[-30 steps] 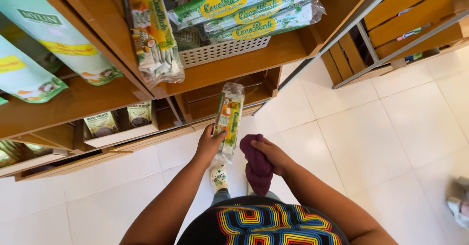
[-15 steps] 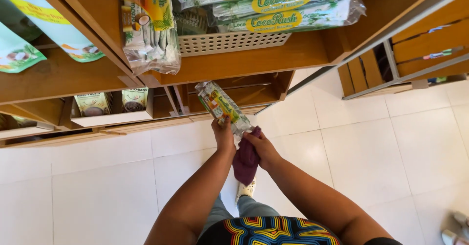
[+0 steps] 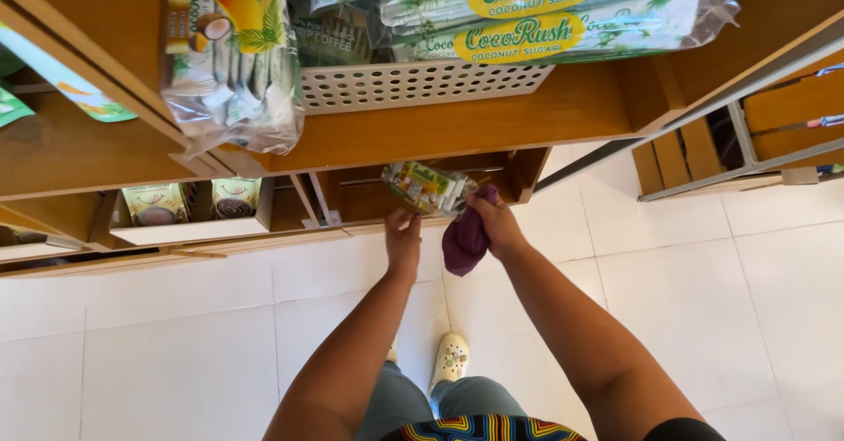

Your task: The recorder is wiping down individual plastic-wrapped product packages on grocery store shelves using a purple cleaning cloth.

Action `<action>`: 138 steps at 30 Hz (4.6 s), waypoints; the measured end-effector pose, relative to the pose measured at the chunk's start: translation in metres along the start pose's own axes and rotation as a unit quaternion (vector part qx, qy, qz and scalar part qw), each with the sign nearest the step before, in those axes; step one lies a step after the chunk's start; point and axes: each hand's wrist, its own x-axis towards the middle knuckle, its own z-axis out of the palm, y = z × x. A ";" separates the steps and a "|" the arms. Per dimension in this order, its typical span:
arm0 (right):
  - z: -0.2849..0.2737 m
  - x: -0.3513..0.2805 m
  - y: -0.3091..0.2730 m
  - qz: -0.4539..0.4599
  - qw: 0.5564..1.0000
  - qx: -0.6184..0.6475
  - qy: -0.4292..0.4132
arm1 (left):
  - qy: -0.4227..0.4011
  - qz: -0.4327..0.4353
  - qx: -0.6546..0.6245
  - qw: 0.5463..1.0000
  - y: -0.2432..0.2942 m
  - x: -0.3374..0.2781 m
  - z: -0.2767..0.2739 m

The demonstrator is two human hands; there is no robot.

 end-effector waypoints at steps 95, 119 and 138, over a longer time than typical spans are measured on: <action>0.279 -0.209 -0.316 -0.409 0.702 -0.564 0.147 | -0.327 0.334 0.136 0.873 0.431 -0.200 -0.062; 0.207 -0.267 -0.304 -0.482 0.810 -0.267 -0.198 | -0.599 -0.090 -0.413 0.680 0.468 -0.181 -0.117; 0.319 -0.379 -0.267 -0.618 0.455 -0.611 -0.193 | -0.477 0.029 -0.259 0.839 0.457 -0.217 -0.145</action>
